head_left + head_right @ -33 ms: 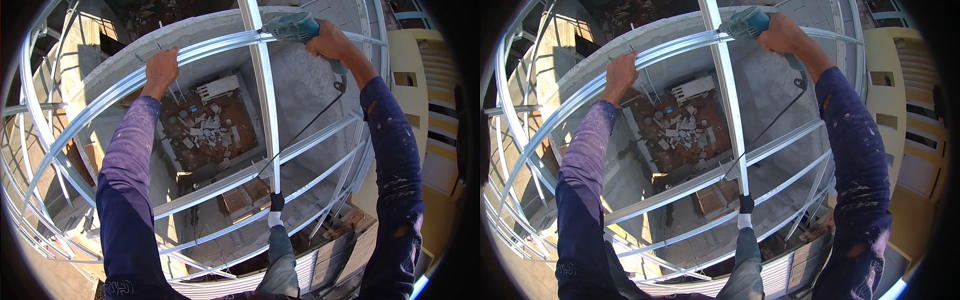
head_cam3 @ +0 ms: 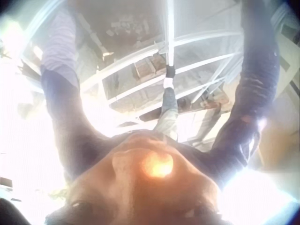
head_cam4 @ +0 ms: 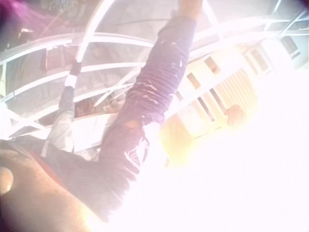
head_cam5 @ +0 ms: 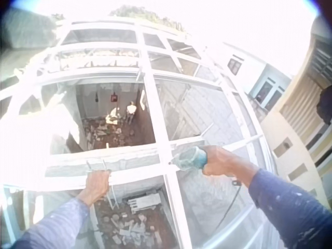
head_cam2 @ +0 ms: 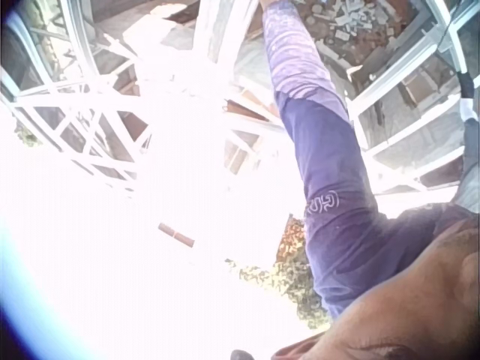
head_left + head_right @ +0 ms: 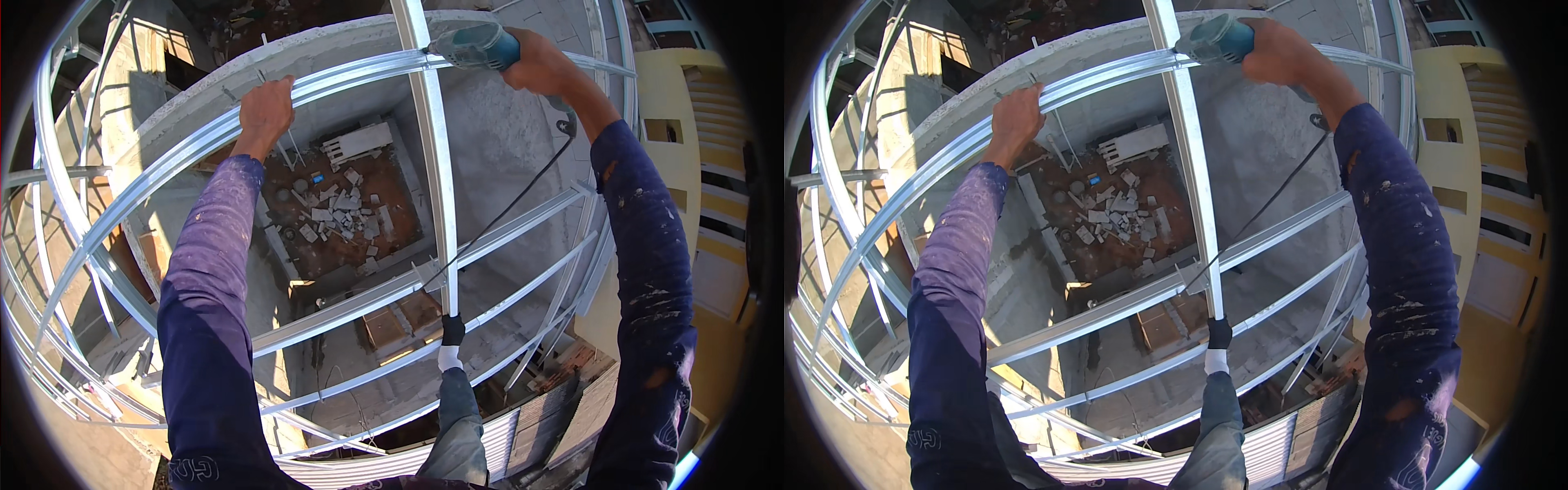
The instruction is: Installing and securing metal structural beams for a roof frame using a power drill and screws.
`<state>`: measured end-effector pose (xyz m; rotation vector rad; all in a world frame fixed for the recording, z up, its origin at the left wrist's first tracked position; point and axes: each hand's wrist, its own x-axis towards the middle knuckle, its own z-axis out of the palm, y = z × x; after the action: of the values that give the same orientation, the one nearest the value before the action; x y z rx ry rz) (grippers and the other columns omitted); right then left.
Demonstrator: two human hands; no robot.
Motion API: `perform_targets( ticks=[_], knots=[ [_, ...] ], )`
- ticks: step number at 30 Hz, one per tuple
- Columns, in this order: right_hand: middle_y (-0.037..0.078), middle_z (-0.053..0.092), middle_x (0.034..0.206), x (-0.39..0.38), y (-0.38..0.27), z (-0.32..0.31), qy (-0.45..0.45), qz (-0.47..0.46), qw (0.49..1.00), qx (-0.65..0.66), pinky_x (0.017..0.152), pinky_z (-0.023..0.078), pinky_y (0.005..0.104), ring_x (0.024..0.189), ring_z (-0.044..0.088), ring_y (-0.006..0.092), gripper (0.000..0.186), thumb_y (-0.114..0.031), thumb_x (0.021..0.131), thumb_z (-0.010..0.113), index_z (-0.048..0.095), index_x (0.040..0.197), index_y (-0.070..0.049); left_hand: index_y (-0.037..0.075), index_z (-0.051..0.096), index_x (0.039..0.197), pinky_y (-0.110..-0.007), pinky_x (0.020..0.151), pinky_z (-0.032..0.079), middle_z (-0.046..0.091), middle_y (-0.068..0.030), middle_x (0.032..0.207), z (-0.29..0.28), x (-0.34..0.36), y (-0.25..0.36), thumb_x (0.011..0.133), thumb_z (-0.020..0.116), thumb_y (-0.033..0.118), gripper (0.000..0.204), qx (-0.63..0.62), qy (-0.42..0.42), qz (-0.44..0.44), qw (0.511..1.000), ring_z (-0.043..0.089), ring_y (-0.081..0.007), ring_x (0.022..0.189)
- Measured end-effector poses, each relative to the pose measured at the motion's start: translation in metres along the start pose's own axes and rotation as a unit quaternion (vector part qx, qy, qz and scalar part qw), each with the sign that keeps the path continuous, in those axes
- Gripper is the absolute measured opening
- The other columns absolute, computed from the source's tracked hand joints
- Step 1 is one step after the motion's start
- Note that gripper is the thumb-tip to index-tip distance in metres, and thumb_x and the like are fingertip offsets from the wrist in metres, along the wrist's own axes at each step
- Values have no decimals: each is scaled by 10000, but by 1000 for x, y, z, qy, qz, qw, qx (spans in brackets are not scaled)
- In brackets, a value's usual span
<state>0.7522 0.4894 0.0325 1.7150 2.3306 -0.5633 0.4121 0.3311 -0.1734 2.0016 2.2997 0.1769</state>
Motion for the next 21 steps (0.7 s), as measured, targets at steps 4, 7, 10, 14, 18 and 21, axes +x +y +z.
perform_targets(
  ticks=[4, 7, 10, 14, 18, 21],
  knots=[
    [165, 702, 911, 2, 5, -15, 114, -297, 938, -138, 654, 553, 366, 748, 678, 220, 474, -49, 684, 643, 641, 1155, 11, 145, 664, 1238, -477, 811, 578, 739, -167, 994, 7, 1, 7, 885, 602, 75, 364, 15, -24, -11, 1000, 720, -371, 929],
    [141, 693, 912, -53, -18, -27, 91, -210, 969, -89, 754, 570, 410, 819, 696, 246, 508, -37, 666, 618, 655, 1172, -27, 153, 652, 1266, -476, 826, 576, 736, -176, 1017, 11, 4, 7, 886, 611, 86, 388, 34, -42, -4, 999, 714, -381, 952],
    [160, 691, 977, -122, -9, -15, 20, -8, 989, 149, 736, 571, 411, 835, 696, 257, 588, -70, 701, 702, 580, 1274, -25, 159, 627, 1314, -490, 861, 563, 722, -196, 1073, 2, 11, -5, 874, 629, 106, 443, 75, -61, -15, 995, 701, -397, 992],
    [198, 708, 1093, -211, 40, 62, 66, 47, 836, 543, 669, 548, 332, 859, 667, 201, 574, 6, 726, 611, 556, 1297, 29, 153, 560, 1399, -482, 881, 556, 715, -192, 1124, -7, 11, -18, 853, 714, 201, 569, 74, -59, -26, 995, 688, -392, 1032],
    [207, 687, 1124, -302, 75, 121, 113, 159, 659, 726, 657, 568, 316, 835, 664, 218, 520, 74, 756, 560, 544, 1275, 47, 153, 546, 1418, -582, 946, 500, 685, -190, 1214, 3, 21, -15, 845, 765, 297, 630, 106, -68, -17, 992, 650, -385, 1134],
    [212, 672, 1156, -338, 88, 164, 158, 224, 571, 774, 658, 583, 324, 858, 661, 218, 534, 59, 772, 551, 517, 1305, 41, 71, 536, 1408, -643, 955, 462, 673, -185, 1246, 6, 41, -23, 815, 798, 366, 712, 113, -75, -14, 991, 634, -382, 1165]
  ],
)
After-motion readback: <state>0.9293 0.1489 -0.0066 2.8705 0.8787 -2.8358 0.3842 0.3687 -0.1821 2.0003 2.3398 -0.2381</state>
